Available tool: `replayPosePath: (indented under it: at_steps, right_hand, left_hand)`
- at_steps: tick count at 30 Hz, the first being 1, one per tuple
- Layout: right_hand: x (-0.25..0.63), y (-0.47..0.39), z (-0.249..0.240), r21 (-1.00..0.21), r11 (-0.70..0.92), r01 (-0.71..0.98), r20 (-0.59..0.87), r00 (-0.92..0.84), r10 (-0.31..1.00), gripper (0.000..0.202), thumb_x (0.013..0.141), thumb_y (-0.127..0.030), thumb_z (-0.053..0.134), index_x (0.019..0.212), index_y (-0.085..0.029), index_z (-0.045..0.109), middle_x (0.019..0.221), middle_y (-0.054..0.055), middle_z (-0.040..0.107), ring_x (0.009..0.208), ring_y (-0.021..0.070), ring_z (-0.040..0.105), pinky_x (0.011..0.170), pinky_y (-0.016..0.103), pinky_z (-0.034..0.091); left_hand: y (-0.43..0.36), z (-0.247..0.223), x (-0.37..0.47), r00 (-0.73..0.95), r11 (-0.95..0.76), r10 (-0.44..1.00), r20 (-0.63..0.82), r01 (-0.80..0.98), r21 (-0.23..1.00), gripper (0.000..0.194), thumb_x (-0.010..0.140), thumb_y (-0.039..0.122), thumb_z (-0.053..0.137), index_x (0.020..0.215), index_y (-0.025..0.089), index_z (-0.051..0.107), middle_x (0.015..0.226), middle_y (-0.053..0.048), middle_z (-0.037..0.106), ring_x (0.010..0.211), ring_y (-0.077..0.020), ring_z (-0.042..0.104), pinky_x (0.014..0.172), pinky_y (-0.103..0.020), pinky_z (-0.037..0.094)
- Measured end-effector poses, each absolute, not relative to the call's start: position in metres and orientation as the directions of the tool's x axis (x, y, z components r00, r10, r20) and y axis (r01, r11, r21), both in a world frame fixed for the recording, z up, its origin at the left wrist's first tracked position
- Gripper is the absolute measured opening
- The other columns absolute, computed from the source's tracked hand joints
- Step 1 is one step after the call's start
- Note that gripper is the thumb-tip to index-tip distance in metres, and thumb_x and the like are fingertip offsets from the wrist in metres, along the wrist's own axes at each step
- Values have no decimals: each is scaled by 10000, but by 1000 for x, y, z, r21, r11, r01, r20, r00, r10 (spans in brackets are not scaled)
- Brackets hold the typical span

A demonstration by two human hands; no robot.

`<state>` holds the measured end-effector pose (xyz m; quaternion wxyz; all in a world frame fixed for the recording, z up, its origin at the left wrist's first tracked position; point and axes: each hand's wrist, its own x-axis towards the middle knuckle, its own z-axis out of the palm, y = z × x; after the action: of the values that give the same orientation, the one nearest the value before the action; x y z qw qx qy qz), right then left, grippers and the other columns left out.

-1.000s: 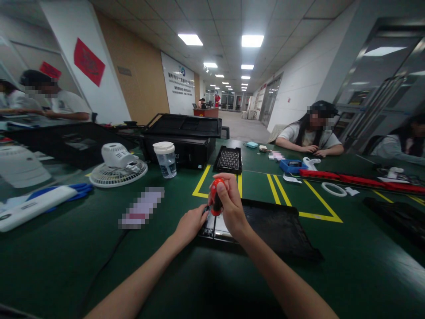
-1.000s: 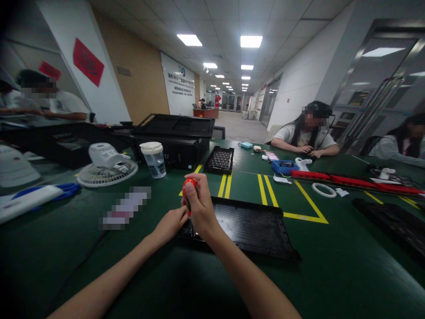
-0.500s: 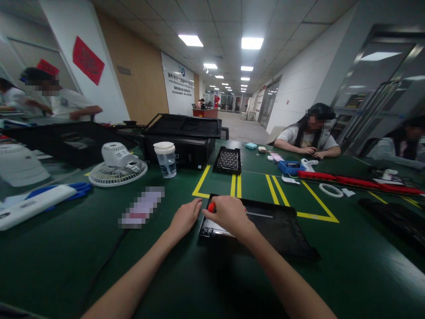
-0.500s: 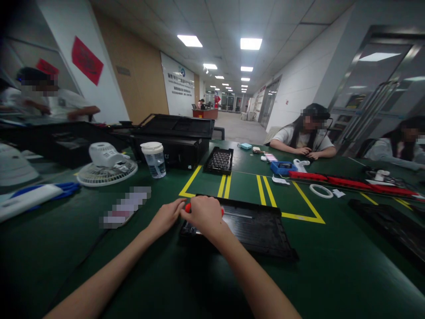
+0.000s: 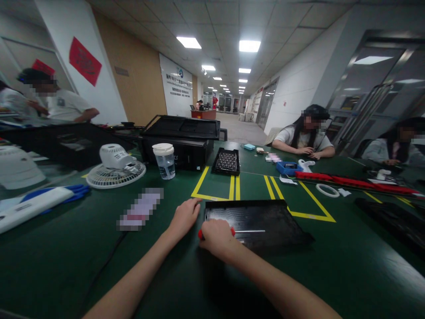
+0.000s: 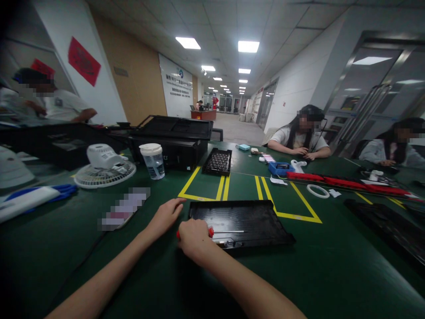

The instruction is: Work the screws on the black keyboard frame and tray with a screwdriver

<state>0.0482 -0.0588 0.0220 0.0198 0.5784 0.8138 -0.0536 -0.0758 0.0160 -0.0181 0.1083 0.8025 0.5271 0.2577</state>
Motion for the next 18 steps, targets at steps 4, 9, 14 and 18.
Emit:
replayPosePath:
  at_steps: [4,9,14,18]
  right_hand:
    - [79,-93,29,-59,377,924,-147,-381,913,194,676,-237,613,840,-140,654,871,115,668,769,260,646,617,318,487]
    - [135,-116,30,22,339,941,-182,-330,926,229,718,-96,533,924,-171,597,941,92,622,809,247,623,612,316,481]
    - [197,-101,13,173,152,973,-77,-140,987,249,758,-49,485,952,-183,566,962,96,598,863,241,594,652,316,449]
    - [233,-77,3,170,74,983,37,-81,996,218,769,-99,523,967,-190,530,956,79,601,884,212,569,708,299,422]
  left_hand:
    - [12,-16,-73,352,-434,900,257,779,453,328,855,271,358,1093,163,557,1104,-65,594,1026,-177,534,911,-286,386]
    - [5,-16,-71,479,-501,862,167,752,429,342,859,320,367,1114,177,544,1068,-72,598,972,-171,552,871,-280,402]
    - [-7,-13,-66,624,-625,773,115,717,309,345,864,340,363,1127,195,535,1080,-81,582,990,-187,536,867,-304,398]
    - [-12,-10,-64,665,-662,742,86,708,246,331,863,332,375,1122,200,534,1044,-83,585,963,-191,538,853,-311,402]
